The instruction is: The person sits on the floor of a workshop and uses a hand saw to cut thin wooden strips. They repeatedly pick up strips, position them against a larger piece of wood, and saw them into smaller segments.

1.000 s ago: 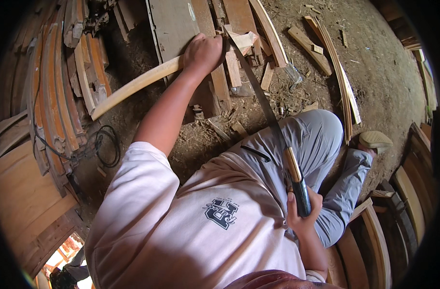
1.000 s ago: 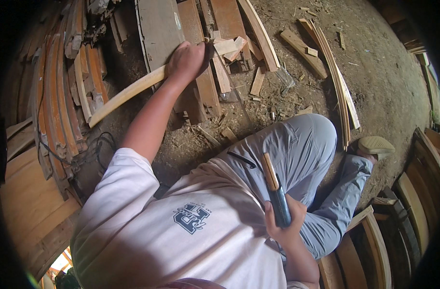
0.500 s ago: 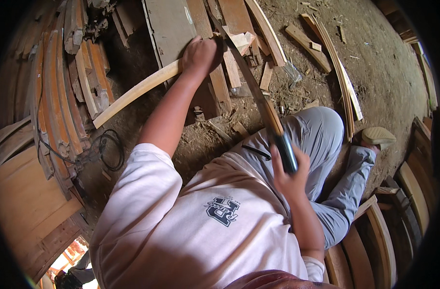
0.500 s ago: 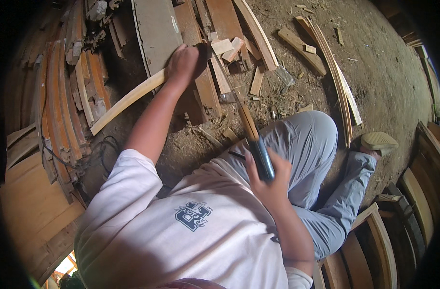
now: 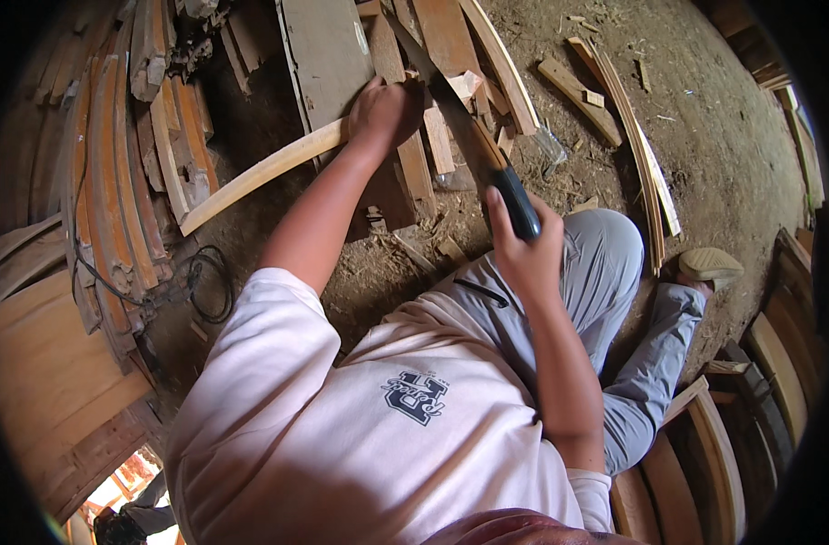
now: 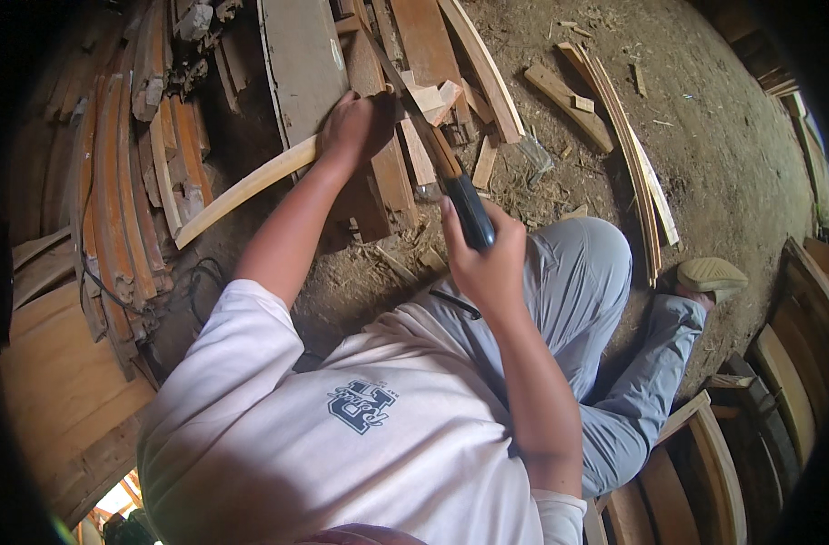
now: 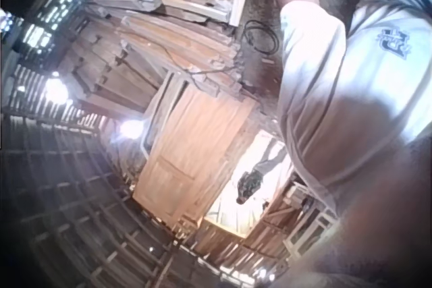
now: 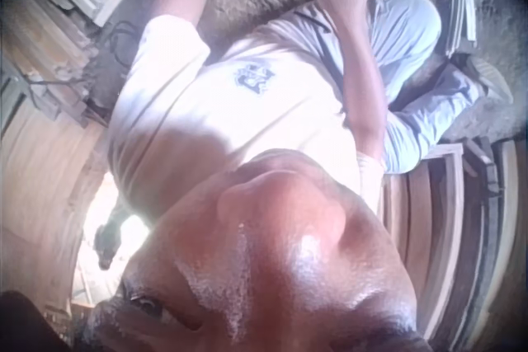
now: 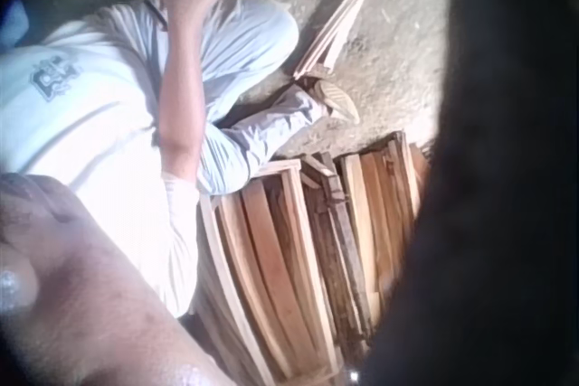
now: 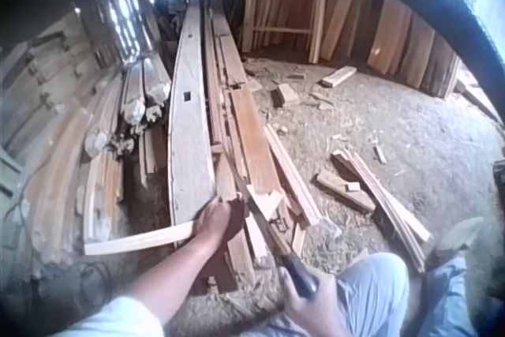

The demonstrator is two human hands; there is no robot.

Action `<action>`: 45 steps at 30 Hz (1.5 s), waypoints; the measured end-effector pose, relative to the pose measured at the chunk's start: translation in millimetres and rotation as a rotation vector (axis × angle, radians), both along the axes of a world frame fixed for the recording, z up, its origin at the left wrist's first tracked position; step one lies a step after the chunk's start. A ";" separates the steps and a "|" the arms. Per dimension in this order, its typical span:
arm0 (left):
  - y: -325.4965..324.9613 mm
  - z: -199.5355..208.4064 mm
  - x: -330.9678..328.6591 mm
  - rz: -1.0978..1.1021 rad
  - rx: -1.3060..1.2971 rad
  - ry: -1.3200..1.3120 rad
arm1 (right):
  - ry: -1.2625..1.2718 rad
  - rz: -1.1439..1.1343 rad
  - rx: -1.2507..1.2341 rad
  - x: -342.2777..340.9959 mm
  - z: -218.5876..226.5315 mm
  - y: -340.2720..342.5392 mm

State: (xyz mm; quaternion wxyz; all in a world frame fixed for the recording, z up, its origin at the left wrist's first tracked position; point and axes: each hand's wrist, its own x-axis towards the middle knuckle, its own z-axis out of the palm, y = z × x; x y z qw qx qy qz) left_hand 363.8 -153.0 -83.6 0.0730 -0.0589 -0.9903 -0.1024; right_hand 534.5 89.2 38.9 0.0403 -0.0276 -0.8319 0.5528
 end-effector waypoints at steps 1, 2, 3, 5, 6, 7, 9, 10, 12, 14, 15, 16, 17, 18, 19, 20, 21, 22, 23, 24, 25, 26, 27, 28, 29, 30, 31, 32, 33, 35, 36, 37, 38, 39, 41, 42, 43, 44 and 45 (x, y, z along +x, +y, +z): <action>-3.4 -7.3 -5.8 -0.021 -0.005 0.017 | -0.054 0.007 -0.038 -8.3 -0.7 -3.2; -15.5 -27.0 -11.9 -0.030 -0.010 0.033 | -0.110 0.025 -0.075 -12.6 0.4 -7.9; -19.7 -36.4 -13.4 -0.043 -0.009 0.043 | -0.099 0.027 -0.091 -7.4 2.7 -9.1; -19.6 -43.7 -14.4 -0.041 -0.002 -0.001 | -0.113 0.042 -0.049 12.7 8.6 0.9; -2.0 -8.1 -8.4 -0.038 0.004 -0.061 | -0.127 0.034 -0.026 26.4 10.1 9.8; 5.6 11.7 -1.0 -0.019 0.007 -0.119 | -0.020 -0.007 0.055 45.7 13.8 16.6; 0.1 1.4 -2.4 0.015 0.046 -0.049 | 0.073 -0.001 0.187 83.1 29.3 35.0; -1.5 -5.0 -2.7 0.030 0.065 -0.019 | 0.088 0.023 0.224 99.0 39.5 47.7; 0.7 -4.4 -3.7 -0.044 -0.011 0.027 | 0.156 0.047 0.284 126.6 59.0 69.7; 2.7 4.4 -2.6 -0.106 -0.116 0.020 | 0.047 0.098 0.312 134.5 91.4 80.3; 3.2 6.9 -2.2 -0.089 -0.096 0.006 | 0.019 0.091 0.301 133.1 97.2 79.4; 4.2 8.7 -1.2 -0.071 -0.077 -0.009 | -0.011 0.087 0.290 131.5 103.2 78.9; 5.1 11.9 -0.1 -0.053 -0.060 -0.023 | -0.020 0.051 0.254 126.1 104.3 72.6; 9.5 18.3 3.6 -0.072 -0.045 -0.025 | 0.003 0.016 0.243 119.8 98.5 66.0; 14.6 25.9 9.1 -0.090 -0.031 -0.028 | 0.045 -0.013 0.227 107.9 87.7 58.0; 15.2 30.0 13.0 -0.105 -0.021 -0.028 | 0.123 -0.032 0.216 94.7 72.9 49.9; -1.0 1.1 -0.7 -0.117 -0.034 -0.024 | 0.193 -0.041 0.201 75.4 61.3 36.8; 3.0 0.9 -2.7 -0.124 0.009 -0.009 | 0.222 -0.060 0.172 54.1 51.7 24.4; 5.9 3.2 0.5 -0.125 0.042 0.005 | 0.150 -0.047 0.128 34.9 43.0 14.2; 5.6 5.4 3.3 -0.118 0.073 0.019 | 0.014 -0.017 0.087 16.2 38.1 6.0; -25.0 -45.7 -11.6 -0.192 0.025 0.111 | -0.191 0.049 0.054 -0.2 39.1 -3.9; -16.2 -41.1 -14.5 -0.203 0.030 0.107 | -0.176 0.039 0.041 -12.1 33.4 -6.9; -5.4 -31.1 -11.8 -0.207 0.028 0.101 | -0.161 0.036 0.023 -20.3 23.4 -9.9; 1.1 -23.7 -11.9 -0.212 0.026 0.097 | -0.145 0.033 0.006 -23.3 15.8 -11.2; -7.0 -38.0 -14.2 -0.154 0.026 0.104 | -0.158 0.031 -0.038 -19.2 13.8 -13.3; -17.8 -54.9 -18.2 -0.122 0.014 0.136 | -0.135 0.048 -0.035 -10.4 11.9 -12.0; -30.6 -70.7 -23.5 -0.095 0.007 0.167 | -0.113 0.061 -0.029 2.5 10.8 -8.3; -20.9 -55.9 -19.1 -0.104 0.009 0.122 | -0.100 0.048 -0.018 18.4 6.1 -0.2; -12.5 -37.4 -13.1 -0.109 0.007 0.079 | -0.016 -0.011 0.017 40.1 -3.4 7.6; -0.9 -2.7 -2.0 -0.136 -0.077 0.069 | -0.011 -0.017 0.109 83.2 -0.7 31.8; 0.2 6.5 0.7 -0.144 -0.124 0.063 | -0.089 0.029 0.161 102.6 8.3 47.9; 1.6 11.2 3.3 -0.161 -0.092 0.111 | -0.025 0.025 0.213 123.4 14.3 60.3; 4.6 15.0 4.6 -0.151 -0.091 0.078 | -0.004 0.020 0.237 138.2 24.7 67.4; 8.0 18.2 3.7 -0.143 -0.085 0.044 | 0.012 0.013 0.266 152.3 37.8 73.3; 7.6 20.7 4.5 -0.130 -0.079 0.004 | -0.063 0.022 0.258 152.4 70.3 77.4; 8.0 21.6 4.7 -0.133 -0.079 -0.004 | -0.108 0.022 0.250 150.2 82.0 77.4; 8.1 21.6 5.0 -0.135 -0.079 -0.012 | -0.060 -0.003 0.234 144.8 83.0 71.8; 6.8 19.6 4.4 -0.130 -0.039 0.013 | -0.011 -0.029 0.221 138.9 85.3 65.1; 5.8 16.2 4.9 -0.126 -0.001 0.039 | 0.062 -0.034 0.228 122.4 78.9 55.4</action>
